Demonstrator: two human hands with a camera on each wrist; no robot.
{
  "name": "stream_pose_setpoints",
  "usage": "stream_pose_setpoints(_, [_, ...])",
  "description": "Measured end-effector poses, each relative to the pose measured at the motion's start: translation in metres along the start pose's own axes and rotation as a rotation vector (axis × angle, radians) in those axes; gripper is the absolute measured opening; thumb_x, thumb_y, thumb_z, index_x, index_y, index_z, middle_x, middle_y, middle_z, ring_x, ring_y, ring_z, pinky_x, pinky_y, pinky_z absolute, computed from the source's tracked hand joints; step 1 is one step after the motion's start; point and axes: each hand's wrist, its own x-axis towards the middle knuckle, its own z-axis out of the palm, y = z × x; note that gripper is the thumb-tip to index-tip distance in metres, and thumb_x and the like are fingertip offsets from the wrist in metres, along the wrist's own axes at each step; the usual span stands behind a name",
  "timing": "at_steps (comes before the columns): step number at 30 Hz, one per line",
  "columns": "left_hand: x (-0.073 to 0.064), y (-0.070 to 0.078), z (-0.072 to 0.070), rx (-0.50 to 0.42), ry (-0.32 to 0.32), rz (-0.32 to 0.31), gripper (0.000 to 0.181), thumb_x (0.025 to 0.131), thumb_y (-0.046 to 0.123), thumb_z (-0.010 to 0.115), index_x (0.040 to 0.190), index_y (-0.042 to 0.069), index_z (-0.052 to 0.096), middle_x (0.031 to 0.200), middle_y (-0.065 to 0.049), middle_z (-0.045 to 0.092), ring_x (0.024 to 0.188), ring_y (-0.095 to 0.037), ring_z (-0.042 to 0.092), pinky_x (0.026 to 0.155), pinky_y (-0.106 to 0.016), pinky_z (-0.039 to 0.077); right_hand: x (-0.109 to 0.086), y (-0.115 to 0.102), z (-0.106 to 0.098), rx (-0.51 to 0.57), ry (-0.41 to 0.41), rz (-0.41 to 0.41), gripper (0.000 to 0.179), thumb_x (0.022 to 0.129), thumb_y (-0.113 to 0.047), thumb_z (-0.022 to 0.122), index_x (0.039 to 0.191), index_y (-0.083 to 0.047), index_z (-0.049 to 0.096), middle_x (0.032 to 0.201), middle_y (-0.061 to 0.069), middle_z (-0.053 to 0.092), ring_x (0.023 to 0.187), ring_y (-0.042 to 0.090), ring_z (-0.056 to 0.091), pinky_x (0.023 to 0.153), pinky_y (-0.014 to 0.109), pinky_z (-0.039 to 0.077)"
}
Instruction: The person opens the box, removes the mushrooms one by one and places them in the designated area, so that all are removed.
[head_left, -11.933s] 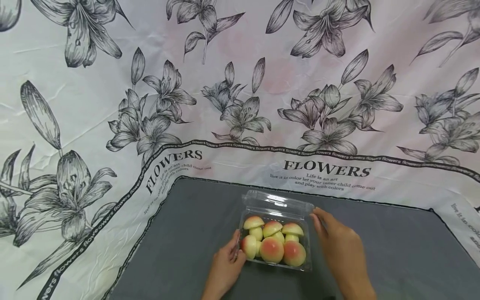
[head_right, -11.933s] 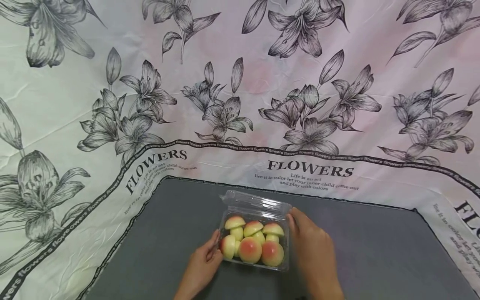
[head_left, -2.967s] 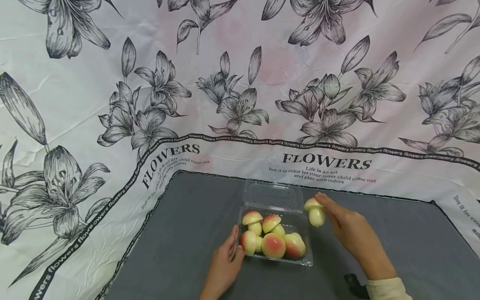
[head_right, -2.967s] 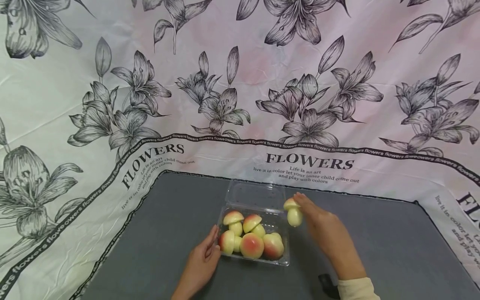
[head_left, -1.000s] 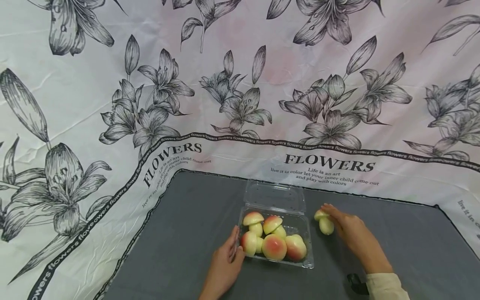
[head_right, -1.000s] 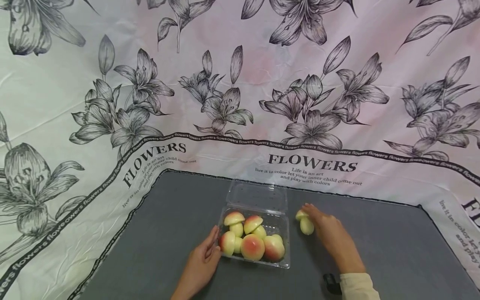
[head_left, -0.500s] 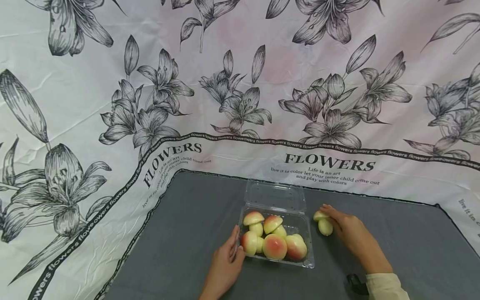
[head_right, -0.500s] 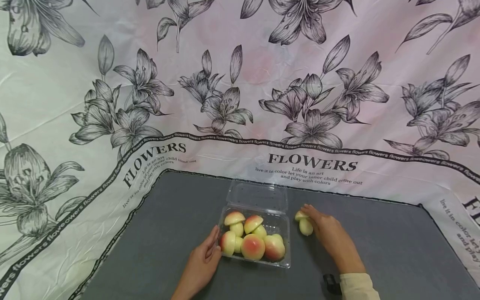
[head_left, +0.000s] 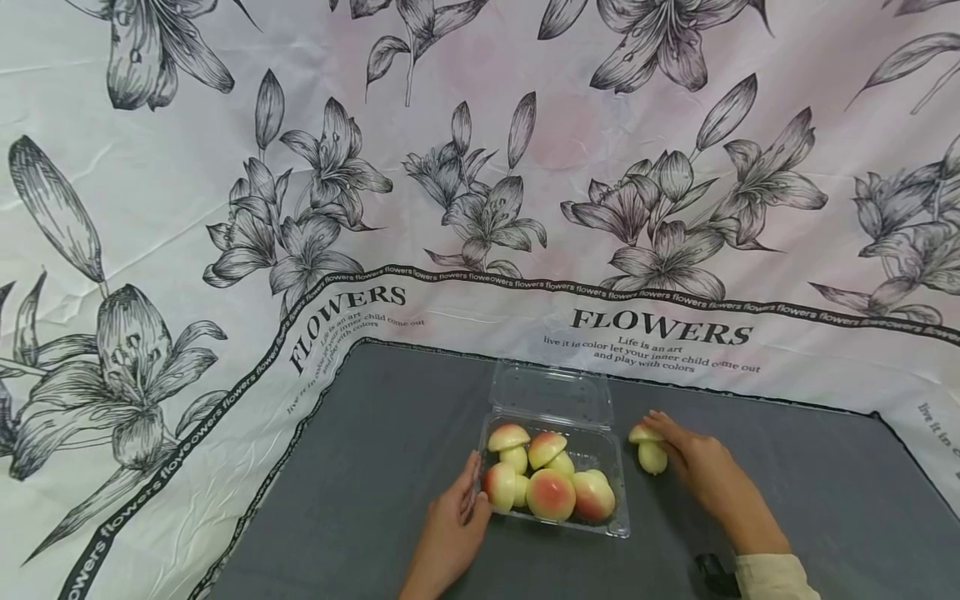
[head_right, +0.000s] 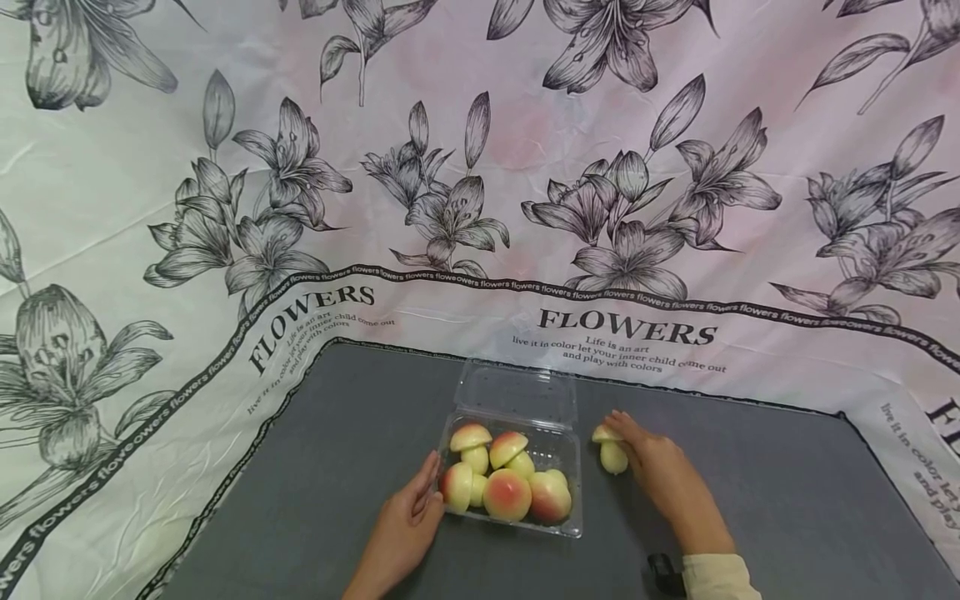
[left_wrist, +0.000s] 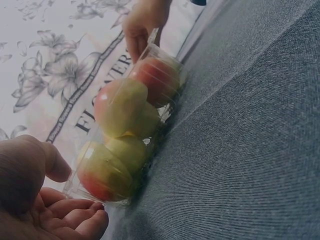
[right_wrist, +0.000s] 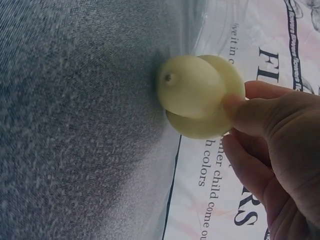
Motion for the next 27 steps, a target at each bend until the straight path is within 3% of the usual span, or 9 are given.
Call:
stream_pose_setpoints(9, [0.0, 0.0, 0.001, 0.002, 0.001, 0.008, 0.064, 0.107, 0.017, 0.056, 0.165, 0.005, 0.032, 0.161, -0.021, 0.044, 0.149, -0.035, 0.043, 0.115, -0.048, 0.047, 0.0, -0.004, -0.006, -0.014, -0.018, 0.025, 0.048, 0.091, 0.004, 0.076, 0.137, -0.006, 0.07, 0.141, 0.018, 0.067, 0.117, 0.041, 0.07, 0.083, 0.058, 0.062])
stream_pose_setpoints(14, [0.001, 0.0, 0.002, 0.0, 0.002, 0.016, 0.064, 0.107, 0.016, 0.055, 0.165, 0.004, 0.032, 0.162, -0.021, 0.044, 0.15, -0.035, 0.042, 0.115, -0.048, 0.046, -0.001, -0.005, -0.01, -0.003, -0.056, 0.055, 0.047, 0.095, 0.001, 0.074, 0.141, -0.005, 0.067, 0.145, 0.019, 0.064, 0.108, 0.044, 0.072, 0.079, 0.06, 0.062])
stream_pose_setpoints(19, [0.001, 0.001, 0.002, 0.007, -0.002, 0.011, 0.064, 0.107, 0.016, 0.055, 0.165, 0.005, 0.031, 0.162, -0.02, 0.044, 0.15, -0.034, 0.042, 0.115, -0.048, 0.046, 0.001, -0.009, -0.014, 0.001, -0.033, 0.019, 0.049, 0.093, 0.002, 0.076, 0.141, -0.004, 0.067, 0.146, 0.019, 0.063, 0.093, 0.036, 0.076, 0.073, 0.053, 0.063])
stream_pose_setpoints(25, [0.0, 0.003, 0.001, 0.034, 0.003, 0.004, 0.064, 0.107, 0.016, 0.055, 0.165, 0.004, 0.031, 0.162, -0.021, 0.044, 0.149, -0.036, 0.044, 0.114, -0.049, 0.048, 0.008, -0.019, -0.02, -0.017, 0.042, -0.051, 0.06, 0.087, 0.005, 0.081, 0.144, -0.007, 0.065, 0.147, 0.016, 0.063, 0.094, 0.029, 0.077, 0.066, 0.044, 0.064])
stream_pose_setpoints(27, [0.0, 0.003, 0.001, 0.041, 0.008, 0.002, 0.064, 0.106, 0.016, 0.055, 0.165, 0.003, 0.031, 0.161, -0.021, 0.045, 0.148, -0.036, 0.044, 0.114, -0.048, 0.048, 0.011, -0.025, -0.024, -0.017, 0.055, -0.065, 0.065, 0.086, 0.004, 0.082, 0.147, -0.01, 0.062, 0.15, 0.014, 0.061, 0.083, 0.021, 0.078, 0.06, 0.038, 0.062])
